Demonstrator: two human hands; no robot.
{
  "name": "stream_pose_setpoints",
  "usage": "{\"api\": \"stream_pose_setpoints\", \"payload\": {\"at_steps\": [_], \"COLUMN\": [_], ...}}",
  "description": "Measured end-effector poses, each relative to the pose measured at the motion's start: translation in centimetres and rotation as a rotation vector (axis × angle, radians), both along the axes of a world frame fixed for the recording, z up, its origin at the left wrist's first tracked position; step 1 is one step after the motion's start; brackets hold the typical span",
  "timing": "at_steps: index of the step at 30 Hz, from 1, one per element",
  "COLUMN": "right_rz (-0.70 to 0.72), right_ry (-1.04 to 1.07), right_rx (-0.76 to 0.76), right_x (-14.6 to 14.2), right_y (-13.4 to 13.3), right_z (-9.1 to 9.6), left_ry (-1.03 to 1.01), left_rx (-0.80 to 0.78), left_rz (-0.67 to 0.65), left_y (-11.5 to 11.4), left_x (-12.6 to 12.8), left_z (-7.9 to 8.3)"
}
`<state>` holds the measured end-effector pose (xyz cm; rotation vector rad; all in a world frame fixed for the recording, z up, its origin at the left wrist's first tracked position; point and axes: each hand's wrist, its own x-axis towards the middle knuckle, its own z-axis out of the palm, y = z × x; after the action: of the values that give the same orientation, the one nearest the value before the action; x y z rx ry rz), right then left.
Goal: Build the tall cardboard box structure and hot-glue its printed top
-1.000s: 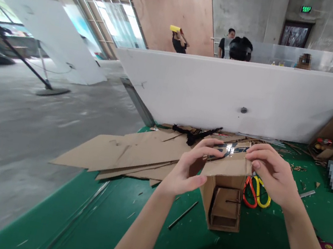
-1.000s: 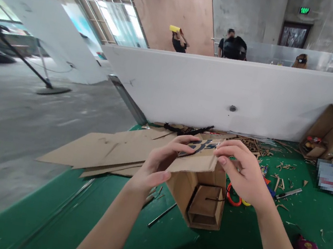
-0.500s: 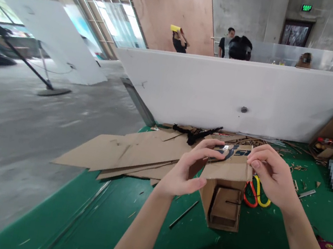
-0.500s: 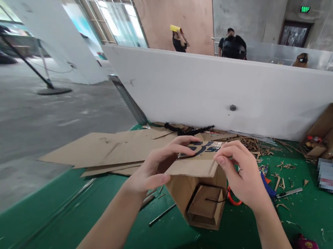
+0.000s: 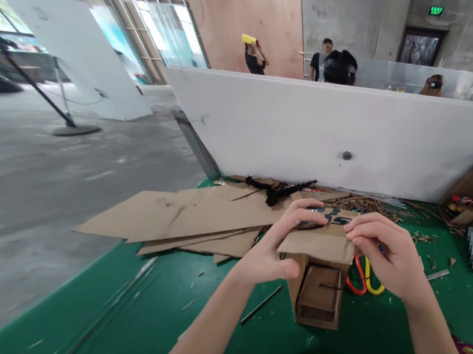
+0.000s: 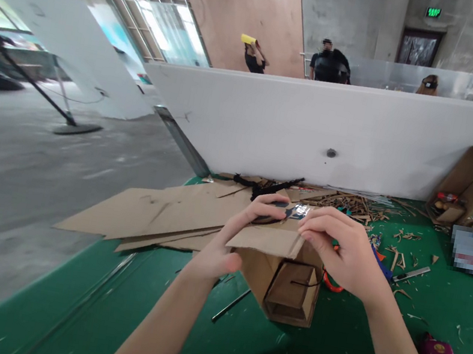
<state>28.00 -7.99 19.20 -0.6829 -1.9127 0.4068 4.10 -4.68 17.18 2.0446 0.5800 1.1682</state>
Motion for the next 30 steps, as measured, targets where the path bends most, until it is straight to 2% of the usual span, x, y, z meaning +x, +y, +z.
{"api": "stream_pose_setpoints", "payload": {"at_steps": [10, 18, 24, 30], "right_rz": [-0.073, -0.113, -0.108, -0.128], "right_ry": [0.067, 0.083, 0.091, 0.11], "right_rx": [0.062, 0.18, 0.167, 0.116], "right_x": [-0.9, -1.0, -0.6, -0.3], "right_y": [-0.2, 0.3, 0.6, 0.8], "right_z": [-0.4, -1.0, -1.1, -1.1], "left_ry": [0.001, 0.044, 0.058, -0.037], "left_rx": [0.003, 0.05, 0.071, 0.108], "left_rz": [0.064, 0.081, 0.11, 0.116], "left_y": [0.0, -0.2, -0.4, -0.2], "left_x": [0.0, -0.2, 0.3, 0.6], "left_z": [0.0, 0.3, 0.1, -0.6]}}
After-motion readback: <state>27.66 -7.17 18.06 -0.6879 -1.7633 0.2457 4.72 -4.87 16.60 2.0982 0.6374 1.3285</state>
